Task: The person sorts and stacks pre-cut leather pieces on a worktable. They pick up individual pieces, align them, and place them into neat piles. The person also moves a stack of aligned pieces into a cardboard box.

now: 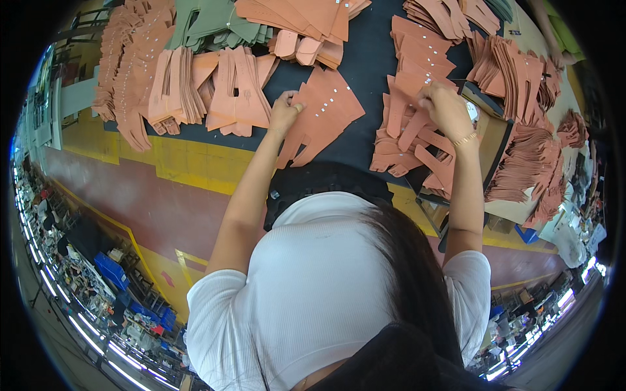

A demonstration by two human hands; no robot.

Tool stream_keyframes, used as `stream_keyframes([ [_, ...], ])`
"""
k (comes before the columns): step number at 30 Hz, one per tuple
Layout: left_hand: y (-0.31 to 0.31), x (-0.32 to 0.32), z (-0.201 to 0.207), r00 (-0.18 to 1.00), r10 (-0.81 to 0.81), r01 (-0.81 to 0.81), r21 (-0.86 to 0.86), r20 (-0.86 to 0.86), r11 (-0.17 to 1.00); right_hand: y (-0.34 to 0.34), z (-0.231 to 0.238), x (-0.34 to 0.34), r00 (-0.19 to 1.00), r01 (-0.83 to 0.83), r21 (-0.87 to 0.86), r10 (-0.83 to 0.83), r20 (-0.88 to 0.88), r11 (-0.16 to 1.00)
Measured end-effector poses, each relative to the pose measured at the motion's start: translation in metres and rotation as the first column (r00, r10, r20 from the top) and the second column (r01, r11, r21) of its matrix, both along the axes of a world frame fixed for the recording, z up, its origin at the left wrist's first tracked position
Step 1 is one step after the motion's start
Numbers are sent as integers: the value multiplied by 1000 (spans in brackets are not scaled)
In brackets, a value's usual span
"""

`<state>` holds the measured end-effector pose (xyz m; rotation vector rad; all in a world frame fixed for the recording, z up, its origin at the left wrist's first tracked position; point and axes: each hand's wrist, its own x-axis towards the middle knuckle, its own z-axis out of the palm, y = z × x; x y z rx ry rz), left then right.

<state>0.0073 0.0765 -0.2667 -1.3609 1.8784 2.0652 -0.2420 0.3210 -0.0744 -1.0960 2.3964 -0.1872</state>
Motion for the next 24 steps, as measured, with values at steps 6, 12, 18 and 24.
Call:
stream_keyframes([
  [6, -5, -6, -15, 969, -196, 229, -258, 149, 939, -37, -13, 32, 882, -5, -543, 260, 394, 839],
  [12, -5, -2, -13, 976, -202, 217, -267, 83, 939, -92, -158, 88, 953, 302, -239, -284, 107, 923],
  [18, -2, -4, -8, 984, -152, 169, -212, 93, 963, -95, -187, 88, 835, 540, -153, -506, 214, 827],
  [24, -5, -2, -17, 973, -215, 229, -284, 79, 931, -83, -121, 83, 854, 363, -154, -262, 450, 919],
])
